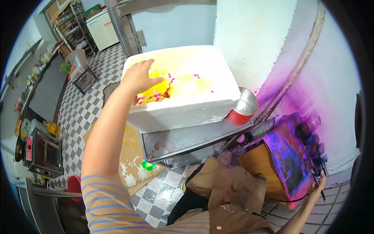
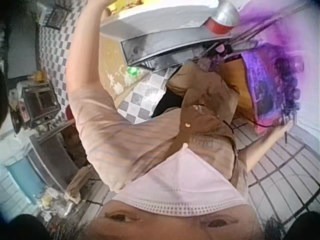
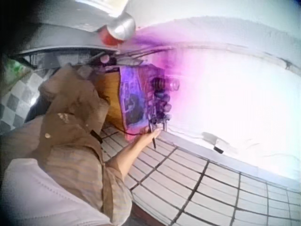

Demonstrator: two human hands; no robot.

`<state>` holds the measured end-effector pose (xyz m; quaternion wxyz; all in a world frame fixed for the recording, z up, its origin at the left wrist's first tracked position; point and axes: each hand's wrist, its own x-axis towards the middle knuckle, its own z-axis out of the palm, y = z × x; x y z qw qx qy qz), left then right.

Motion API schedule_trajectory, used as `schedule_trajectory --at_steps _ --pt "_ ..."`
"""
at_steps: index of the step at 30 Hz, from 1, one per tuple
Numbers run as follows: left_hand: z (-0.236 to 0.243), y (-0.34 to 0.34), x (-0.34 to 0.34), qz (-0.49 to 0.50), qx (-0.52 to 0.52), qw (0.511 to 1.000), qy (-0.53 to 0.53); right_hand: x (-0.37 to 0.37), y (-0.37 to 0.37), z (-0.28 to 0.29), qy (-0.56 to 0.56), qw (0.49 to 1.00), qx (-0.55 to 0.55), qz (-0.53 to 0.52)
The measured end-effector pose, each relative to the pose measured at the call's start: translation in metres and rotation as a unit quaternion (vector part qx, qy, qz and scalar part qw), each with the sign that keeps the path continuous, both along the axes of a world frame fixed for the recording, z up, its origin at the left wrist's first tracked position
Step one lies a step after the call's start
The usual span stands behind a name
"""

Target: The person paints the petals of small flower-shaped plastic decorations with a brush, dipping the brush into paint and applying color to each petal. Finished pieces are placed on a cardboard sheet on the floor.

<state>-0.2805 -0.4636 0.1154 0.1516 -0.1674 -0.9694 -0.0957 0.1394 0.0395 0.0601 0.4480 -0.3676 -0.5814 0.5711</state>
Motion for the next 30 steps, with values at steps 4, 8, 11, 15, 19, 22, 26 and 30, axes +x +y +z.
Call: schedule_trajectory --at_steps 4,8,11,15,19,22,26,30 --pt "-0.003 0.02 -0.038 0.141 -0.191 0.955 -0.177 0.006 0.01 -0.008 0.013 1.0 0.008 -0.001" --pt "-0.001 0.017 -0.041 0.167 -0.16 0.941 -0.246 0.015 0.018 -0.013 0.024 1.0 0.01 0.0" --pt "-0.005 0.014 -0.038 0.155 -0.197 0.945 -0.21 0.02 0.023 -0.009 0.014 1.0 -0.006 -0.02" --pt "0.002 0.014 -0.037 0.196 -0.15 0.961 -0.128 0.026 0.042 -0.012 0.008 1.0 -0.016 -0.024" --pt "0.019 -0.005 -0.058 0.171 -0.018 0.978 -0.122 0.021 0.025 0.001 -0.023 1.0 -0.003 0.003" --pt "0.03 -0.031 -0.038 0.14 0.188 0.961 -0.147 0.02 0.021 0.007 -0.02 0.999 -0.007 0.027" --pt "0.094 -0.024 0.041 0.036 0.413 0.906 -0.087 0.033 0.032 -0.007 -0.014 0.999 -0.021 0.04" --pt "0.101 -0.004 0.096 -0.074 0.535 0.83 -0.141 0.034 0.025 -0.005 -0.019 1.0 -0.017 0.007"
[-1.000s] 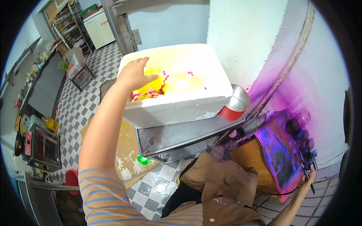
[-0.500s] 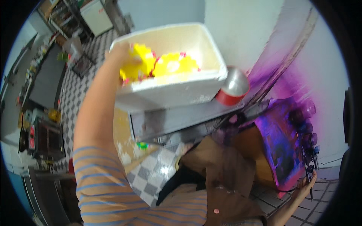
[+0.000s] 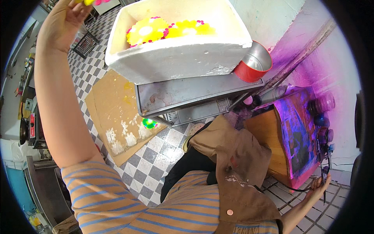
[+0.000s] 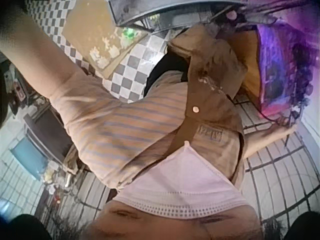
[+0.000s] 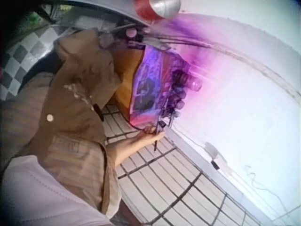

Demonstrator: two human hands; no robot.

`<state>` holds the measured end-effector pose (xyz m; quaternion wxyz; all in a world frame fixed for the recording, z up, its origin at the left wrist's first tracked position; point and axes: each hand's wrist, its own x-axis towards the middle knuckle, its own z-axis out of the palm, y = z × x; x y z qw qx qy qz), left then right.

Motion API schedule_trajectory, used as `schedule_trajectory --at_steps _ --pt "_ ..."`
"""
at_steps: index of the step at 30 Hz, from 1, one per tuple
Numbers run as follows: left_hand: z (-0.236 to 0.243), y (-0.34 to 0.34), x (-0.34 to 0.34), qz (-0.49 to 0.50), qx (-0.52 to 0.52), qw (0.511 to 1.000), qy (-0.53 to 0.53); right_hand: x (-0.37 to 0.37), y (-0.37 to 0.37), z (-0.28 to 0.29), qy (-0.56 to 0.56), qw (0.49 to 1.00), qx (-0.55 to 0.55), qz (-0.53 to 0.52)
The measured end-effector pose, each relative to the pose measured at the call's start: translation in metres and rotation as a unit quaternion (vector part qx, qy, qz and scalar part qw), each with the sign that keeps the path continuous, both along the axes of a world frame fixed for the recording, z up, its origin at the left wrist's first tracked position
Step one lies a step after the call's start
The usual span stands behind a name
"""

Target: The person paints the petals of small flower-shaped plastic decorations with a brush, dipping the brush into paint and applying color to each petal. Finished pieces are placed on a cardboard sheet on the floor.

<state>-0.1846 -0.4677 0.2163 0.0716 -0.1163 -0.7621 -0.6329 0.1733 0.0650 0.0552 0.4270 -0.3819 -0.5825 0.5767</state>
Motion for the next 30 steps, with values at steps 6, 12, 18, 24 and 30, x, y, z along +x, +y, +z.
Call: schedule_trajectory --at_steps 6,12,18,24,30 --pt "-0.029 0.076 0.076 -0.128 0.082 0.984 -0.094 0.011 0.02 -0.002 0.007 0.999 0.011 0.038" --pt "-0.08 0.094 0.101 -0.161 0.15 0.972 -0.079 0.028 0.009 0.005 -0.003 1.0 0.022 0.003" --pt "-0.17 0.225 0.144 -0.247 0.254 0.889 -0.291 0.014 -0.005 -0.002 0.002 1.0 0.006 -0.01" --pt "-0.214 0.365 0.176 -0.339 0.243 0.88 -0.23 0.006 -0.013 0.011 0.005 0.997 0.059 0.054" --pt "-0.219 0.413 0.187 -0.377 0.205 0.874 -0.229 -0.006 -0.005 0.001 0.024 0.994 0.031 0.099"
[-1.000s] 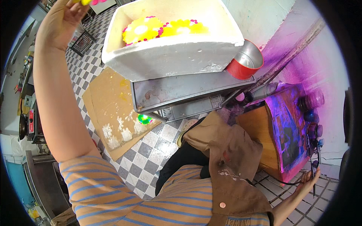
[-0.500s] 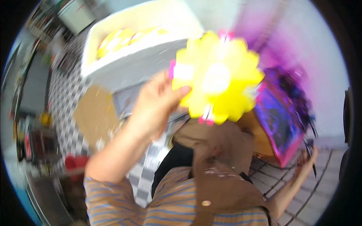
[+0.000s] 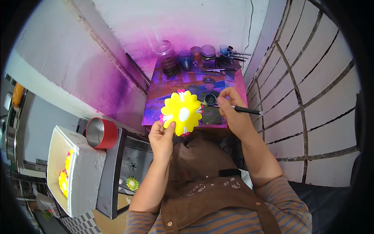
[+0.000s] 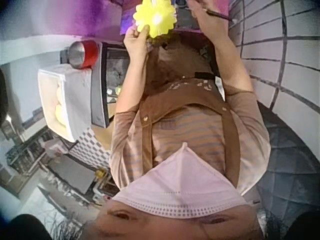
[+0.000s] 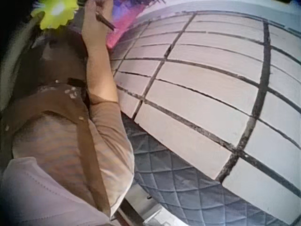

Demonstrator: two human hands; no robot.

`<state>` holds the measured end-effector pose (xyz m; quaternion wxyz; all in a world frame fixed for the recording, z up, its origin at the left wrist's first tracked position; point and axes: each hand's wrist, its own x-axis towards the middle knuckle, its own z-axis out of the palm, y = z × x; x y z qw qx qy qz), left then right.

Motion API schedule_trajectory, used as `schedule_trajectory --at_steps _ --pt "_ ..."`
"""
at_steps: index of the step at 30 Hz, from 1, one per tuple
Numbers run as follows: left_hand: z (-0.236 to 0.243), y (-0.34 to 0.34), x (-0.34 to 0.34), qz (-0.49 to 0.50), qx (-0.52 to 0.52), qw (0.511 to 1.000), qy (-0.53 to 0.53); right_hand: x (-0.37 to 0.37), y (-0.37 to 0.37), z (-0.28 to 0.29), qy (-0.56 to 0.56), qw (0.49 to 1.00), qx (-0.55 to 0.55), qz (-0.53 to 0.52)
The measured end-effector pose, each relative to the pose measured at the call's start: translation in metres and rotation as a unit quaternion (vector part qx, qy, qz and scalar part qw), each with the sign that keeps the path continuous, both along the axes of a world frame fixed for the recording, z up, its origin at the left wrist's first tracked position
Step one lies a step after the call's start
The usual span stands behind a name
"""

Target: The person paints the petals of small flower-shaped plastic decorations with a brush, dipping the brush into paint and applying color to each petal. Finished pieces are placed on a cardboard sheet on the floor.

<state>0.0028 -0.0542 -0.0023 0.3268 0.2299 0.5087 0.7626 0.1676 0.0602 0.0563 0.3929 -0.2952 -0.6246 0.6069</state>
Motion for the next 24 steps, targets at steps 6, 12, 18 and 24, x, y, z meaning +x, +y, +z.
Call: schedule_trajectory --at_steps 6,12,18,24 --pt "-0.004 0.012 -0.006 -0.008 -0.018 0.999 0.029 -0.008 0.015 -0.013 -0.018 1.0 0.009 -0.02" --pt "-0.004 0.013 -0.012 -0.008 -0.023 0.999 0.04 -0.013 0.018 -0.015 0.028 1.0 -0.008 -0.004" --pt "-0.005 0.009 -0.012 -0.002 -0.031 0.998 0.055 -0.009 0.021 -0.014 0.005 0.999 0.001 -0.037" --pt "-0.009 0.004 -0.017 0.004 -0.03 0.998 0.052 -0.006 0.017 -0.016 0.013 0.999 0.001 -0.05"
